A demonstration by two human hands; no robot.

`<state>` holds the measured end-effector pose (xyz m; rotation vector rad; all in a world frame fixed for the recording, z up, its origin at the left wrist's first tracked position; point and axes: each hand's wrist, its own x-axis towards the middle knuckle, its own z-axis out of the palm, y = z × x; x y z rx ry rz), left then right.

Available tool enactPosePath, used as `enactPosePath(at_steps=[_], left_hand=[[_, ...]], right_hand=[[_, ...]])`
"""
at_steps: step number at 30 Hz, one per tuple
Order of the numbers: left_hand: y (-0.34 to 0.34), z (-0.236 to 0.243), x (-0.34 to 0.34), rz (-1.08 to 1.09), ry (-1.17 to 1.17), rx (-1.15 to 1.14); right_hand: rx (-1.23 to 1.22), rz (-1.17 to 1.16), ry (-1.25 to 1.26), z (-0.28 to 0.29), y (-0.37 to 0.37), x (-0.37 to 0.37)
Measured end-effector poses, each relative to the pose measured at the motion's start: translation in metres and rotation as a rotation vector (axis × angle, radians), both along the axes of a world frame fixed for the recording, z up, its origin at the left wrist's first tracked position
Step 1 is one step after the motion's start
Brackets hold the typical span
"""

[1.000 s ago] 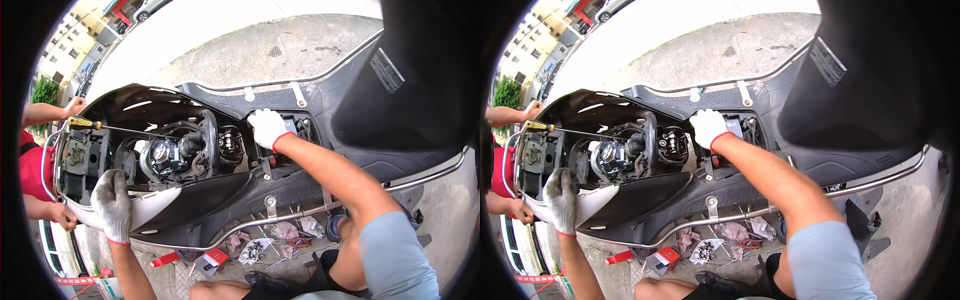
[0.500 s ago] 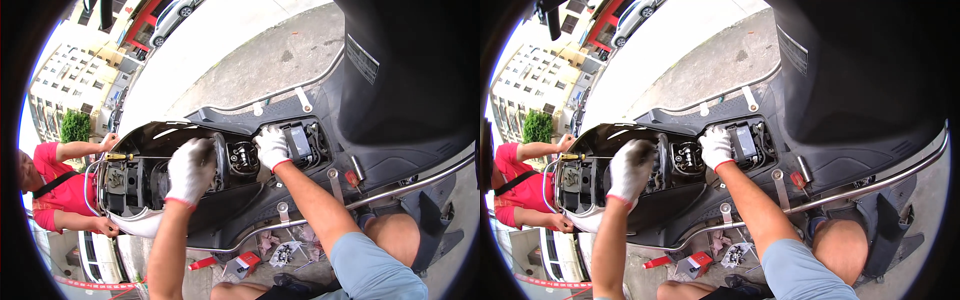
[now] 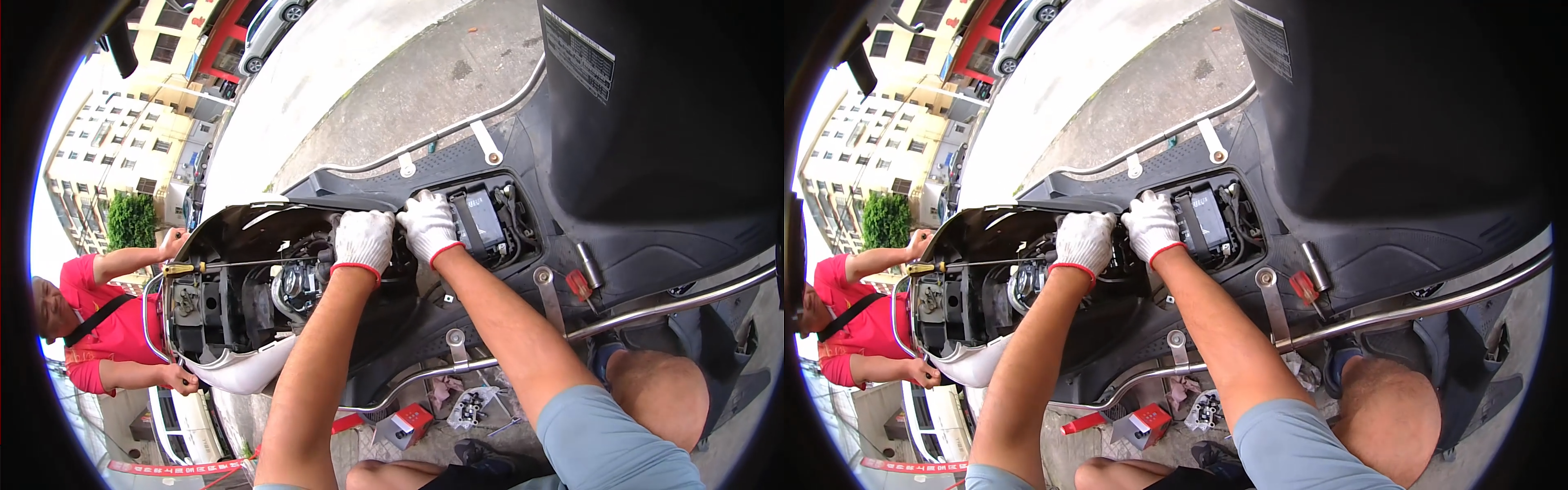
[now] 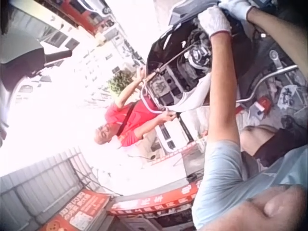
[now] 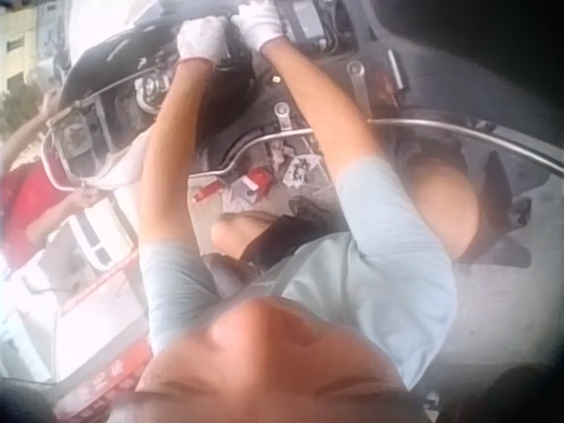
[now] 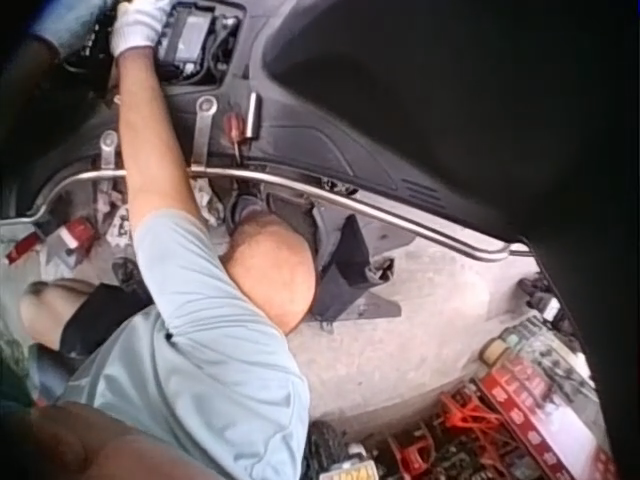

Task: Repairing the engine components of a scooter, specifically working on the cylinder head and valve train area.

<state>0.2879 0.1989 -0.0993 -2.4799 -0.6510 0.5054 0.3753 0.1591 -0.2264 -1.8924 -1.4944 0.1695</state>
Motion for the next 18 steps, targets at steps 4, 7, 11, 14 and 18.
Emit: enactPosePath(at_steps=[4,7,11,14,18], left_hand=[[0.006,-0.005,0.009,0.05,0.012,-0.025],[0.013,0.0,0.013,0.161,0.017,-0.077],[0.022,0.008,0.019,0.151,0.115,-0.096],[0.03,0.004,0.015,0.112,0.164,-0.049],[0.032,-0.001,0.017,0.083,0.183,-0.029]], right_hand=[[-0.006,0.01,-0.007,-0.002,0.0,0.004],[0.012,0.005,0.006,-0.001,0.001,0.001],[-0.013,0.02,-0.006,0.0,0.0,0.001],[-0.022,0.034,0.01,0.003,0.0,0.001],[-0.001,0.027,0.011,-0.005,0.003,0.003]])
